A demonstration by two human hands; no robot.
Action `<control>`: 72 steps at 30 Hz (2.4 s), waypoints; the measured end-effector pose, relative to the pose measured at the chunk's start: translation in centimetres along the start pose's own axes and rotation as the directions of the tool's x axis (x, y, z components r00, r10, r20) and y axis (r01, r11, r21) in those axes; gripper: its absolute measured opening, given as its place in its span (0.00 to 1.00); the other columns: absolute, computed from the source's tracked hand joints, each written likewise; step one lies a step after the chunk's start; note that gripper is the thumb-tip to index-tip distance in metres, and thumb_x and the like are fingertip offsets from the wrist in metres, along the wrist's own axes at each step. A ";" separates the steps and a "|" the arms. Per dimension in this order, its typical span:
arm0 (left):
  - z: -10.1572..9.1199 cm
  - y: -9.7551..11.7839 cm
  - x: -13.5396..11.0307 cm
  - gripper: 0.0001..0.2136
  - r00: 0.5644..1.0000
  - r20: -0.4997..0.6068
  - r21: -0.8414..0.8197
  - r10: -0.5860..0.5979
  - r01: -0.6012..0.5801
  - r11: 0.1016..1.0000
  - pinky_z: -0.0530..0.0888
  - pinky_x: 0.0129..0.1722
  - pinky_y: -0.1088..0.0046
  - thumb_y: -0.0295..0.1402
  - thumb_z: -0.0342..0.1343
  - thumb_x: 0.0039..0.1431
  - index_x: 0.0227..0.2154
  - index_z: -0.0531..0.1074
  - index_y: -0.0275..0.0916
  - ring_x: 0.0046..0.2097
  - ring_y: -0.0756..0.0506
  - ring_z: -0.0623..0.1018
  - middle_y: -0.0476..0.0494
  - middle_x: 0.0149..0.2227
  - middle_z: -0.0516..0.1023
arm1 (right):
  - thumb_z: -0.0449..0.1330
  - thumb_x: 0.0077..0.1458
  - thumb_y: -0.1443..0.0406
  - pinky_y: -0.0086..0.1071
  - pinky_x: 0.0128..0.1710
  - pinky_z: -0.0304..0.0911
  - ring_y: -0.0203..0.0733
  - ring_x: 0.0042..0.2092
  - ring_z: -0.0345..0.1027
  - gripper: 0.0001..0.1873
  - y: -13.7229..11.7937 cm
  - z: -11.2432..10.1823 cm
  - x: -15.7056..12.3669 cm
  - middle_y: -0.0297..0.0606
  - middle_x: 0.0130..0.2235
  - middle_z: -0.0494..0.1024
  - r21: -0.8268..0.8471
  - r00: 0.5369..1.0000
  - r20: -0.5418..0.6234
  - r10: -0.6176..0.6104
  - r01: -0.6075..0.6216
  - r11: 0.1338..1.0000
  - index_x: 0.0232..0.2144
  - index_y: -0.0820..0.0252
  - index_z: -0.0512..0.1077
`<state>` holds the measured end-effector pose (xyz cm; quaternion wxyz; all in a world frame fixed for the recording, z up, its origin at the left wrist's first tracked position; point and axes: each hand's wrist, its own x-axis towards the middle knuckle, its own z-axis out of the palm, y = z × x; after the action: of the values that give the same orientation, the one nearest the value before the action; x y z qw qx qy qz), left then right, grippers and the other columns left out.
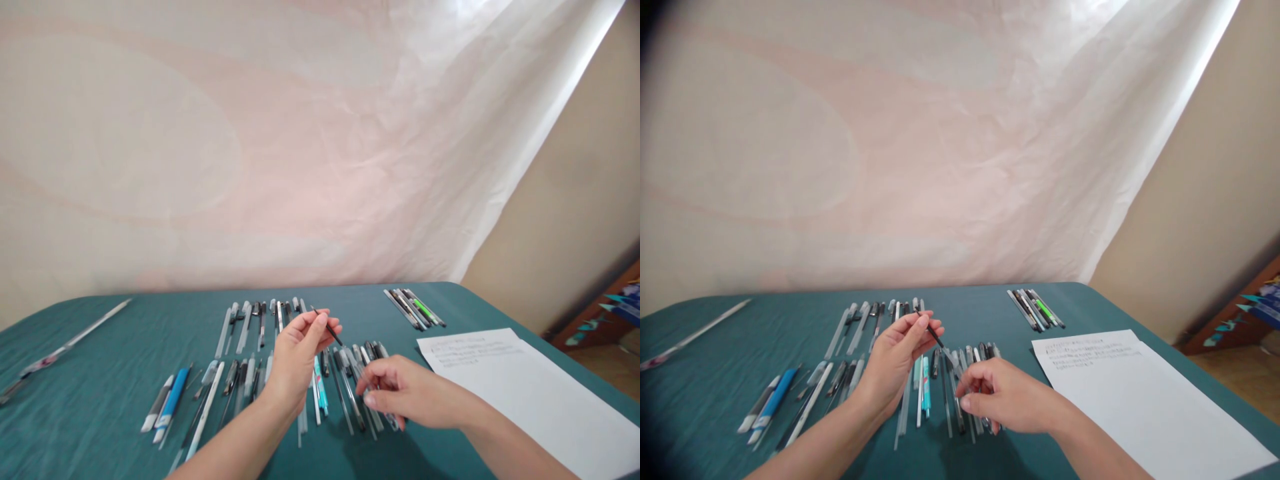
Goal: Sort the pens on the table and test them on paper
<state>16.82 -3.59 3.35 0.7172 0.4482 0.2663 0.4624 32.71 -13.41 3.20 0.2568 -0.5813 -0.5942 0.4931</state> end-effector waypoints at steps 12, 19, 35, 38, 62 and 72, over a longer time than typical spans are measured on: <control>0.6 0.1 -0.8 0.12 0.995 0.085 0.067 -0.058 0.052 0.996 0.70 0.41 0.69 0.37 0.55 0.52 0.36 0.70 0.33 0.36 0.47 0.76 0.41 0.34 0.77 | 0.55 0.51 0.62 0.23 0.19 0.60 0.28 0.20 0.56 0.10 -0.1 0.0 0.0 0.26 0.19 0.59 0.006 0.999 -0.031 -0.032 0.032 0.999 0.35 0.62 0.69; 1.0 -2.0 -2.4 0.17 0.952 0.260 0.101 -0.161 0.139 0.985 0.67 0.45 0.69 0.33 0.59 0.49 0.43 0.69 0.35 0.45 0.44 0.73 0.39 0.43 0.75 | 0.53 0.53 0.62 0.23 0.21 0.59 0.28 0.21 0.57 0.08 -0.7 0.2 0.0 0.27 0.22 0.60 -0.013 0.984 -0.088 -0.155 0.155 0.988 0.32 0.62 0.66; 0.2 -2.6 -1.5 0.12 0.964 0.262 0.304 -0.036 -0.047 0.952 0.67 0.43 0.73 0.36 0.55 0.52 0.38 0.72 0.37 0.40 0.46 0.75 0.45 0.34 0.78 | 0.52 0.52 0.63 0.27 0.26 0.59 0.36 0.27 0.65 0.11 2.7 -5.9 0.4 0.35 0.28 0.73 -0.371 0.882 -0.446 -0.150 -0.030 0.928 0.34 0.62 0.70; 0.2 -2.9 -1.6 0.13 0.964 0.267 0.345 -0.018 -0.078 0.936 0.67 0.43 0.73 0.36 0.53 0.54 0.41 0.71 0.37 0.39 0.47 0.75 0.45 0.34 0.78 | 0.53 0.49 0.65 0.28 0.28 0.59 0.38 0.30 0.66 0.09 4.8 -6.7 1.0 0.37 0.29 0.74 -0.465 0.883 -0.445 -0.145 -0.090 0.881 0.30 0.61 0.72; 0.6 -4.7 -3.5 0.11 0.924 0.377 0.284 -0.069 -0.045 0.958 0.69 0.38 0.71 0.35 0.50 0.56 0.42 0.62 0.39 0.36 0.48 0.73 0.48 0.32 0.70 | 0.55 0.45 0.70 0.24 0.23 0.52 0.33 0.24 0.63 0.04 7.2 -5.4 2.5 0.32 0.23 0.72 -0.476 0.885 -0.457 -0.091 -0.157 0.866 0.27 0.61 0.68; 0.2 -4.6 -3.4 0.10 0.918 0.393 0.357 -0.054 -0.098 0.929 0.68 0.37 0.72 0.35 0.49 0.56 0.41 0.64 0.39 0.35 0.48 0.73 0.47 0.32 0.71 | 0.57 0.44 0.64 0.28 0.24 0.59 0.34 0.25 0.64 0.08 5.3 -6.6 1.9 0.33 0.24 0.71 -0.224 0.829 -0.543 -0.134 0.010 0.975 0.29 0.63 0.69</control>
<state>17.52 -7.51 -0.75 0.6536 0.6620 0.1928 0.3119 40.48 -10.59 0.49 0.3734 -0.7002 -0.5646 0.2271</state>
